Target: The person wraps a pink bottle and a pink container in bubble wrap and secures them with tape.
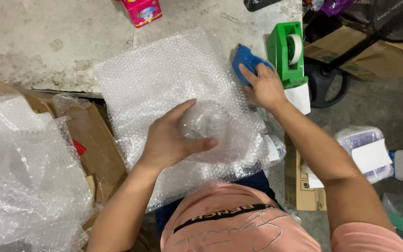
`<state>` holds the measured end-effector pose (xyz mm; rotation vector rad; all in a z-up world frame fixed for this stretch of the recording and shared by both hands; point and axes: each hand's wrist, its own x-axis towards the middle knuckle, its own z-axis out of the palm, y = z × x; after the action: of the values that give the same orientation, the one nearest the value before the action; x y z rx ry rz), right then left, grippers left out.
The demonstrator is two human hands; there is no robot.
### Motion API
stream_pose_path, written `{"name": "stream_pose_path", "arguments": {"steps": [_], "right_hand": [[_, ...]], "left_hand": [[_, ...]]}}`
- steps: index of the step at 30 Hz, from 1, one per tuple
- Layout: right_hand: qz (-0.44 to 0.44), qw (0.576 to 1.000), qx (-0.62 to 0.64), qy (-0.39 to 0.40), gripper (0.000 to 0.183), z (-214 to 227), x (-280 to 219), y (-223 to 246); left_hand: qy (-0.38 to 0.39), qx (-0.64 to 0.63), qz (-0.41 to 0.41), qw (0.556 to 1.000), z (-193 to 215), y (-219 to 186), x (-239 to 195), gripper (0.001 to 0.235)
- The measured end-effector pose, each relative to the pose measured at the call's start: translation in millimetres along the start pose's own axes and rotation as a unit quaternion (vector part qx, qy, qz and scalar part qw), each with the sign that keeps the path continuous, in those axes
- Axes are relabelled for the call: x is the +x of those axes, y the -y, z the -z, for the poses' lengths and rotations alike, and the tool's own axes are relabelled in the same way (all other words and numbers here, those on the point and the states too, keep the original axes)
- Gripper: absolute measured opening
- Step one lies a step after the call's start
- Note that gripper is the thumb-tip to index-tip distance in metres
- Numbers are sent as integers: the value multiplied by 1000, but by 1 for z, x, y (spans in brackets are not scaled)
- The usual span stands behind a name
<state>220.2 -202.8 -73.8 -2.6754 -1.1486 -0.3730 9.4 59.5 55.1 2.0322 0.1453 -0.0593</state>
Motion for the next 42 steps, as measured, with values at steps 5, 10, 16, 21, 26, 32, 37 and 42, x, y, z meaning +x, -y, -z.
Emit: {"name": "stream_pose_path", "arguments": {"steps": [5,10,16,21,26,32,37,42], "right_hand": [[-50,995,47,-67,58,-10,-13,5],[-112,894,430,-54,38,-21,-1,27],[-160,823,543,40,96,-56,26,82],[-129,899,418,24,99,-46,26,100],[-113,898,425,28,85,-29,12,91],[-212,882,329,-261,53,-1,-67,-26],[-392,889,234,-22,90,-14,-138,-141],[-429,799,409,99,89,-41,-171,-164]], "left_hand": [[-115,-298,70,945,20,57,13,60],[-225,-416,-21,881,5,120,58,68],[-275,-434,105,851,-21,190,104,76],[-399,50,27,915,-20,199,102,67],[-260,396,-64,878,-19,117,130,59],[6,376,27,926,11,52,124,143],[23,389,7,921,15,56,121,134],[34,379,9,925,19,63,121,131]]}}
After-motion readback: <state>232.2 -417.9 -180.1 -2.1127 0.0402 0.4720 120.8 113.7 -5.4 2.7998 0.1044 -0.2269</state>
